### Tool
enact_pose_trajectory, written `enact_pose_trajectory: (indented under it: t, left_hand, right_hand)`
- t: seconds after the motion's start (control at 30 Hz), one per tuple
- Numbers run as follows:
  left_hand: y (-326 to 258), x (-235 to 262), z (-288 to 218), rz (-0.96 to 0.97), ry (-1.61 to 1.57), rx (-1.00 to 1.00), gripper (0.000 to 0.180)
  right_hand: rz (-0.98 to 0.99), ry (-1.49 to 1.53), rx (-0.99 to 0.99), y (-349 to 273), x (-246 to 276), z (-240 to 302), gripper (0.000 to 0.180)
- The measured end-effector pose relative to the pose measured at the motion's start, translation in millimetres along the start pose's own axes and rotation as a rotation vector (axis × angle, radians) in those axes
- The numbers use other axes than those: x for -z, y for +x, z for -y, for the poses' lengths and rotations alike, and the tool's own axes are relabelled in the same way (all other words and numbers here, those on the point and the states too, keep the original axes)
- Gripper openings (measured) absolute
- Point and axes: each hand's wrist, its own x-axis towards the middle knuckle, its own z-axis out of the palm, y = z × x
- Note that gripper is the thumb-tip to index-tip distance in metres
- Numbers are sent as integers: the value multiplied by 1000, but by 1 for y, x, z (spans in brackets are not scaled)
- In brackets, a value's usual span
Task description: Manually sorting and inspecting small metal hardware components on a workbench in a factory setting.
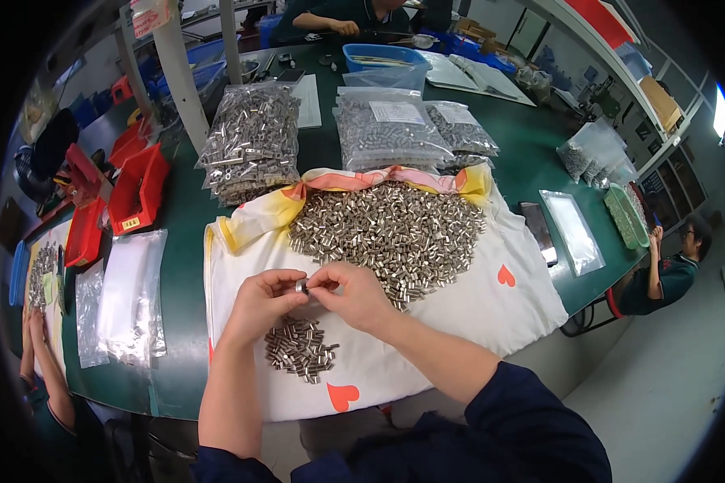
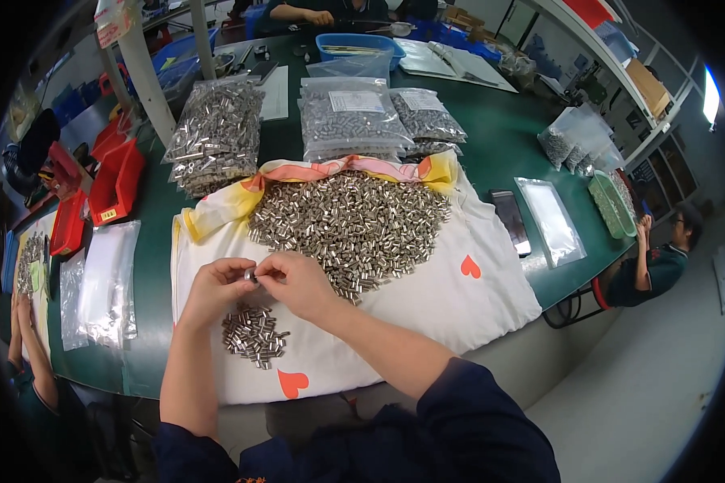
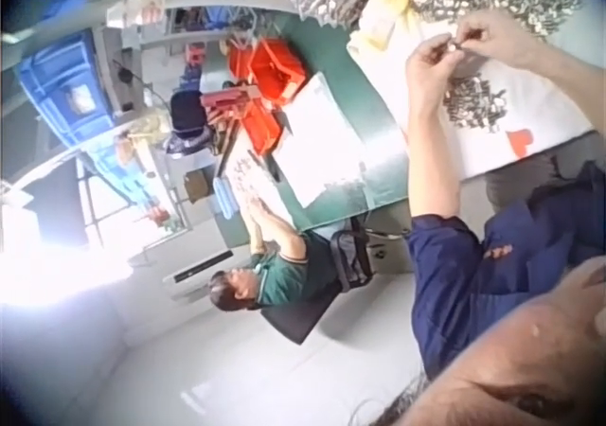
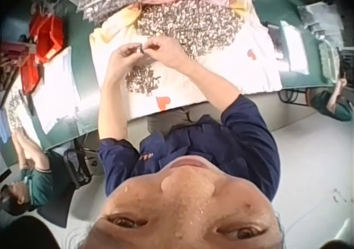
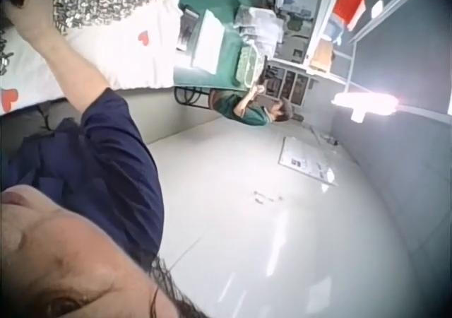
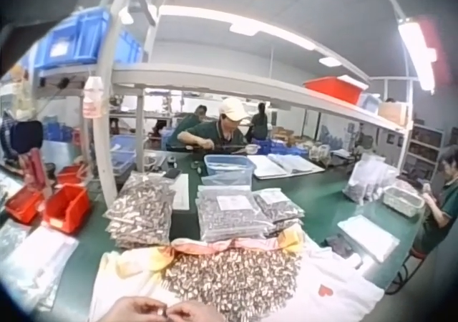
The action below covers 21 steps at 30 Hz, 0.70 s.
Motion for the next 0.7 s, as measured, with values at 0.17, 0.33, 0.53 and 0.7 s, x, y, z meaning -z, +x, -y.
enact_pose_trajectory:
  t: [0.17,0.33,0.53,0.7]
  left_hand:
    - [3,0,4,-16,-1,-9,32]
    - [0,-2,1,-52,69,-10,30]
    - [0,-8,4,-73,149,8,31]
    - [-7,-1,6,-79,115,2,31]
  right_hand:
    - [-29,-90,80,1,0,2,9]
    - [-86,-338,364,0,-3,2,8]
    - [-78,-335,312,-3,-4,-6,8]
    - [-24,-266,225,-3,-8,-2,9]
